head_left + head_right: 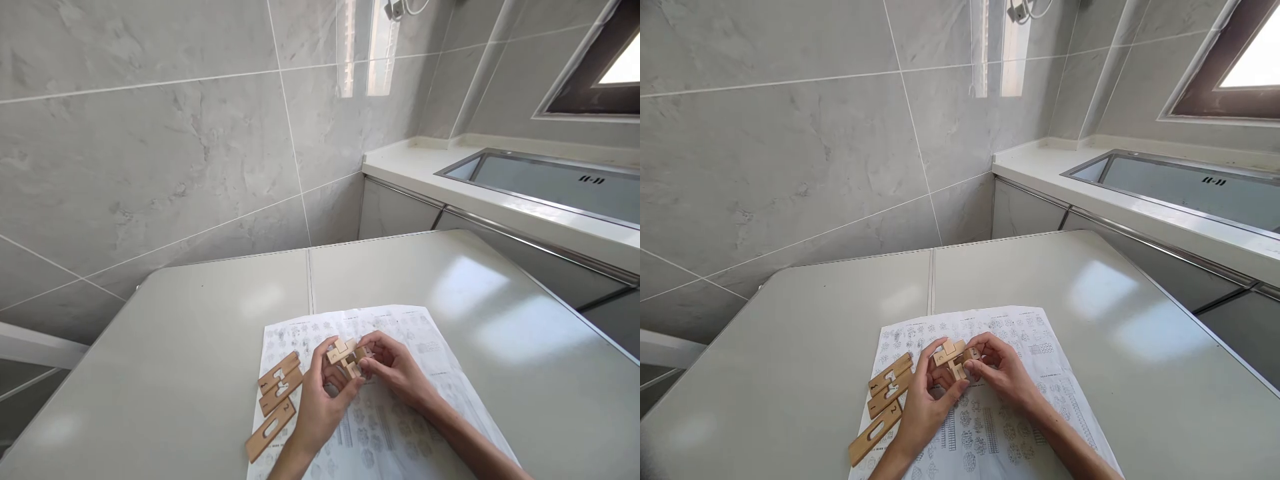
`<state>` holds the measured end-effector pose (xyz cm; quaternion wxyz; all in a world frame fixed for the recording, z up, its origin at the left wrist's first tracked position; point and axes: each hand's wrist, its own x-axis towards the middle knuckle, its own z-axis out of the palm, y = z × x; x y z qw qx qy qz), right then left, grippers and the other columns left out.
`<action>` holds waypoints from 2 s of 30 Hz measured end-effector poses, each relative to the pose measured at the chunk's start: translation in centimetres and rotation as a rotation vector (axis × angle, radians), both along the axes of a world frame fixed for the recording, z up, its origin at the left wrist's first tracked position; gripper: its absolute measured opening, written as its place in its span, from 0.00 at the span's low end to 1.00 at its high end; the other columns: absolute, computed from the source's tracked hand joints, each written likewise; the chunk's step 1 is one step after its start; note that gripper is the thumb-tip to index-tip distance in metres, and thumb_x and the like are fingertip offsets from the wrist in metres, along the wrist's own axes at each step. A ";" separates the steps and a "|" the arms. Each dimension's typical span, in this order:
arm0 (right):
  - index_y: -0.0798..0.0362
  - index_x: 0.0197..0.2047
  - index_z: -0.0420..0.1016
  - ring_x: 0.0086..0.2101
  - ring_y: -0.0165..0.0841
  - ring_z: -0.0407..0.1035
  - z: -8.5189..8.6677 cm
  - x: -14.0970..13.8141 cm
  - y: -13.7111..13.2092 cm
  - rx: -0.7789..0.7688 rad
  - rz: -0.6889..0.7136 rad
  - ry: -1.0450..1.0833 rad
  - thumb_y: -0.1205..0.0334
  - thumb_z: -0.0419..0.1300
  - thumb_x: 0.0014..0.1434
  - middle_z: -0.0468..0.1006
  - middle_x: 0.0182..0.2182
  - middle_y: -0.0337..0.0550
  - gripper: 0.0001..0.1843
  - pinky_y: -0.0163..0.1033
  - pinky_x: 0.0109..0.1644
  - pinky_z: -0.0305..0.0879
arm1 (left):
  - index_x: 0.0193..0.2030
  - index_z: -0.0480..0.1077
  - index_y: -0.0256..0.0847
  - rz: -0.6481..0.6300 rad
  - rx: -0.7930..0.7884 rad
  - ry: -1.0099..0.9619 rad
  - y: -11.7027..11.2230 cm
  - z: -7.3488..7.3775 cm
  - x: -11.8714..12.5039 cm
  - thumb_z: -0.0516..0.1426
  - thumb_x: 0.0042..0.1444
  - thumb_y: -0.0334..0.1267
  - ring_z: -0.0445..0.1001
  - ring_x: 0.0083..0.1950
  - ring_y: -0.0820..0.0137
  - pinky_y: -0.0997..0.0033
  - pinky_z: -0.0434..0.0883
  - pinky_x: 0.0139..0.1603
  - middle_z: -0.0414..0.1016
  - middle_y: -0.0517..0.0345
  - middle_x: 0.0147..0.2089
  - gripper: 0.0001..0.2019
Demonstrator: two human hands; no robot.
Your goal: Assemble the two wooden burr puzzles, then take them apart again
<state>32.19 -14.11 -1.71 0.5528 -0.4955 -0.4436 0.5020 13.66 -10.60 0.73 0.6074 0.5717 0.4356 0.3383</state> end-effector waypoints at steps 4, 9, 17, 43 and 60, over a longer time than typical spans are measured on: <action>0.48 0.46 0.79 0.30 0.35 0.72 0.0 -0.2 -0.1 0.031 -0.008 -0.062 0.41 0.66 0.67 0.78 0.33 0.40 0.19 0.40 0.34 0.73 | 0.68 0.66 0.46 0.000 0.034 0.044 0.0 0.1 0.0 0.71 0.56 0.53 0.76 0.34 0.63 0.68 0.71 0.37 0.77 0.60 0.32 0.37; 0.48 0.48 0.80 0.29 0.36 0.74 -0.7 -0.4 -0.2 0.082 -0.043 -0.204 0.45 0.64 0.69 0.81 0.34 0.43 0.16 0.40 0.33 0.72 | 0.65 0.68 0.47 0.032 0.036 0.022 0.0 0.4 0.1 0.71 0.55 0.53 0.79 0.42 0.60 0.67 0.73 0.39 0.80 0.53 0.44 0.34; 0.48 0.49 0.79 0.30 0.37 0.76 -0.3 -0.3 -0.4 0.148 -0.085 -0.340 0.48 0.61 0.72 0.83 0.34 0.45 0.13 0.43 0.35 0.73 | 0.64 0.71 0.47 -0.010 0.074 0.085 0.2 0.4 -0.1 0.72 0.53 0.53 0.71 0.32 0.67 0.71 0.69 0.32 0.75 0.58 0.36 0.34; 0.48 0.49 0.78 0.30 0.34 0.73 -0.2 -0.2 -0.7 0.228 -0.012 -0.352 0.57 0.60 0.73 0.81 0.36 0.43 0.07 0.39 0.34 0.67 | 0.66 0.69 0.56 -0.190 0.230 0.255 1.0 -0.2 -0.6 0.70 0.58 0.52 0.68 0.34 0.71 0.70 0.72 0.33 0.71 0.55 0.55 0.31; 0.51 0.39 0.72 0.25 0.32 0.64 0.4 -0.3 -0.4 0.018 0.160 -0.180 0.40 0.50 0.77 0.71 0.24 0.35 0.24 0.38 0.32 0.61 | 0.68 0.65 0.53 -0.256 0.167 0.023 1.1 -0.6 -1.2 0.65 0.63 0.42 0.75 0.48 0.65 0.61 0.76 0.53 0.67 0.52 0.61 0.27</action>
